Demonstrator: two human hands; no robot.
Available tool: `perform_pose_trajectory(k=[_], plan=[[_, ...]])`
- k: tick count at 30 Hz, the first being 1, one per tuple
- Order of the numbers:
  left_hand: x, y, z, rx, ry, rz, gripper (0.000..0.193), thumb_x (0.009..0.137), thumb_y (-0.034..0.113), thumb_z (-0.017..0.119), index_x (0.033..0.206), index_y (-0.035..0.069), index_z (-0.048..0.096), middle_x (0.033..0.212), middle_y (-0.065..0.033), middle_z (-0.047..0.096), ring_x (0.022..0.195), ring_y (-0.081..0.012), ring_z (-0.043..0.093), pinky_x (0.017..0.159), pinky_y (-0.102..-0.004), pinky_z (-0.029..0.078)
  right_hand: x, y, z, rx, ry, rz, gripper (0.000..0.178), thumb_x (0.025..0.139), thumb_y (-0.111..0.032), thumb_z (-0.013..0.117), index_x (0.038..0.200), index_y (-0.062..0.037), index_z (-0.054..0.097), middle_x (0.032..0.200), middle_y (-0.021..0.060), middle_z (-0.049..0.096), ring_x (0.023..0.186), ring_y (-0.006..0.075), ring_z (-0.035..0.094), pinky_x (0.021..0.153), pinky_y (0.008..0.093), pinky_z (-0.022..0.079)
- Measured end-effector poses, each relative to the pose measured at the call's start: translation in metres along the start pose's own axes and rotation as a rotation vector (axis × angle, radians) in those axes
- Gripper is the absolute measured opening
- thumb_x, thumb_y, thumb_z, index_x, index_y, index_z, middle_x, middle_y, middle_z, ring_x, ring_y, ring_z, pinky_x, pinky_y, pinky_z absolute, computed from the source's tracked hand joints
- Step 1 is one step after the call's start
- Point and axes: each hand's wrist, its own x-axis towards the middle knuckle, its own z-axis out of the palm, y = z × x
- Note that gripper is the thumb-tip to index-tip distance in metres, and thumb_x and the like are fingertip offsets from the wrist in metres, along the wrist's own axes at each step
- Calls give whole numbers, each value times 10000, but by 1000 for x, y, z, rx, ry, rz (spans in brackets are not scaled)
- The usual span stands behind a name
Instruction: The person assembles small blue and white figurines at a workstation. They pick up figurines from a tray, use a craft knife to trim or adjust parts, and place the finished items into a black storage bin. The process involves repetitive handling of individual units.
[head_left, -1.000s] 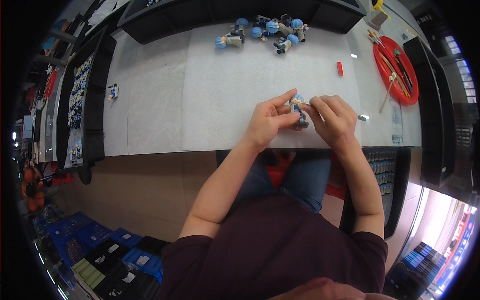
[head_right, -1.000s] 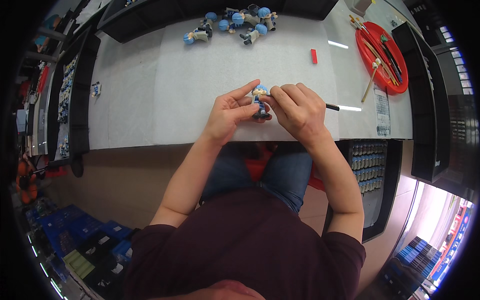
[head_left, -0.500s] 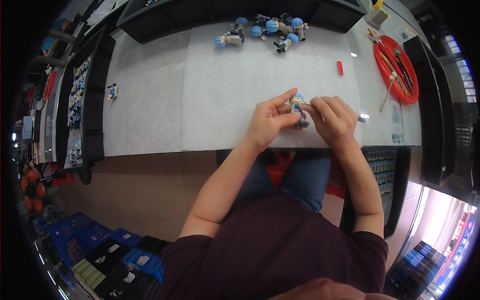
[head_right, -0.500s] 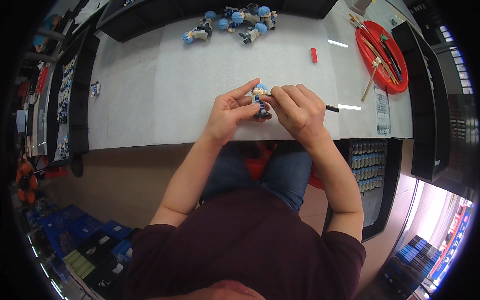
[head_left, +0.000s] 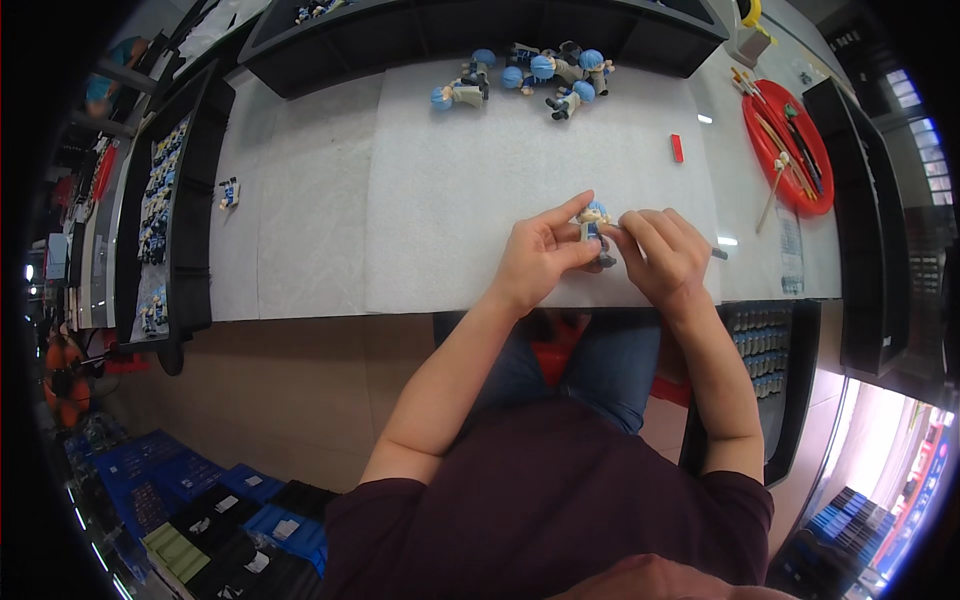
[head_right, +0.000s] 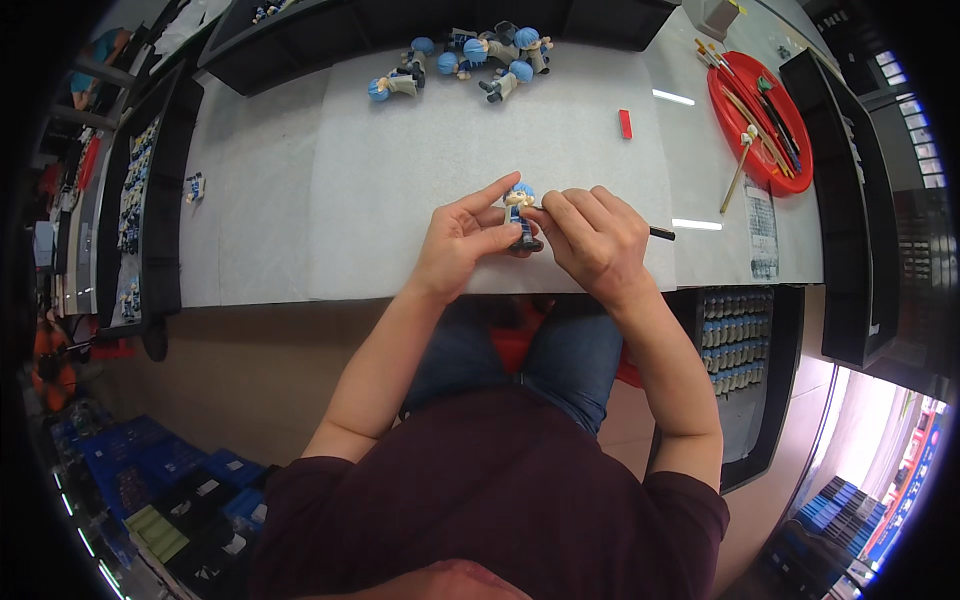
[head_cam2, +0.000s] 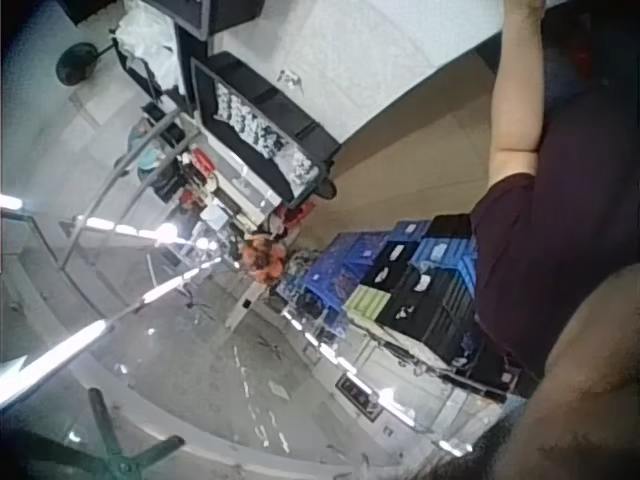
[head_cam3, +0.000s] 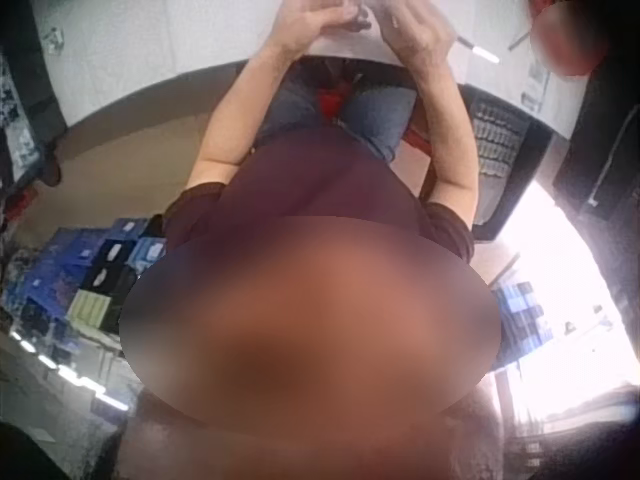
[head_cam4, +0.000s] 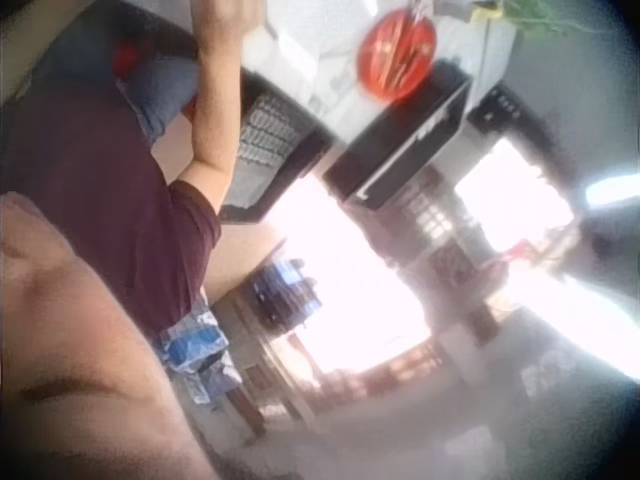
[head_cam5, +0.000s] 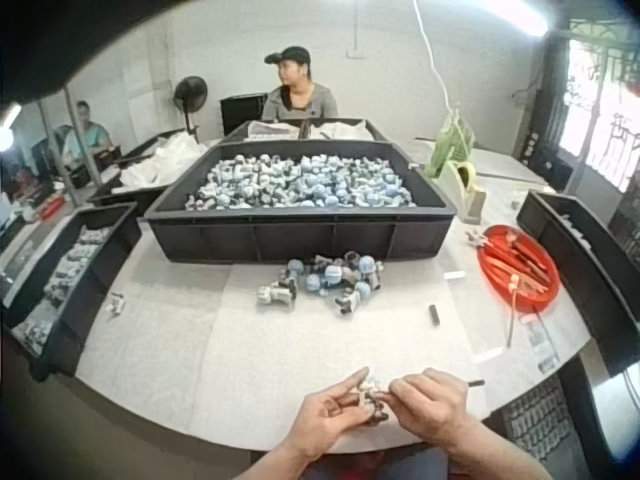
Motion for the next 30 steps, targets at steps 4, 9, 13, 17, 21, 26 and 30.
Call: perform_pose_trajectory(k=[4, 9, 13, 17, 21, 26, 30], plan=[[-2, 3, 2, -10, -2, -10, 539, 811, -48, 529, 1320, -31, 353, 1005, -167, 605, 870, -196, 613, 793, -318, 514, 0, -1, -3, -4, -6, -16, 172, 672, -117, 728, 721, -68, 571, 632, 9, 554, 481, 145, 472, 433, 266, 373], [-1, 0, 1, -10, -14, 12, 540, 811, -45, 536, 1320, -29, 355, 997, -166, 607, 871, -196, 614, 796, -312, 513, 0, 0, 1, 7, 26, 7, 174, 670, -118, 730, 723, -67, 572, 631, 10, 555, 480, 144, 469, 426, 265, 369], [-1, 3, 2, 13, 10, 14, 534, 812, -44, 535, 1316, -32, 361, 994, -161, 610, 871, -185, 614, 800, -304, 511, -1, -1, 1, 0, -15, -3, 181, 662, -126, 732, 728, -67, 574, 628, 12, 553, 476, 146, 467, 426, 267, 372], [-3, 2, 3, 2, 21, 24, 527, 806, -47, 540, 1306, -36, 374, 975, -157, 619, 857, -172, 616, 798, -296, 511, -7, 1, 6, -3, 23, 12, 182, 660, -128, 736, 724, -65, 577, 622, 16, 553, 480, 147, 473, 426, 266, 374], [-2, -2, 3, 32, 30, 46, 524, 801, -53, 541, 1300, -40, 381, 962, -164, 625, 855, -175, 618, 797, -294, 513, -12, -1, 10, -1, 45, 51, 180, 658, -122, 742, 724, -57, 588, 617, 21, 559, 488, 143, 486, 423, 264, 377], [-2, -2, 4, 63, 41, 55, 520, 795, -63, 541, 1293, -40, 393, 958, -165, 625, 857, -185, 622, 804, -300, 512, -17, -2, 7, 39, 91, 101, 181, 645, -114, 753, 713, -56, 596, 611, 26, 563, 490, 146, 497, 427, 263, 383], [-1, -1, 4, 57, 36, 42, 521, 790, -72, 539, 1290, -41, 396, 969, -167, 623, 859, -197, 624, 810, -304, 511, -22, -3, 4, 47, 155, 158, 179, 642, -110, 757, 710, -58, 599, 621, 29, 572, 497, 151, 508, 430, 267, 389]])
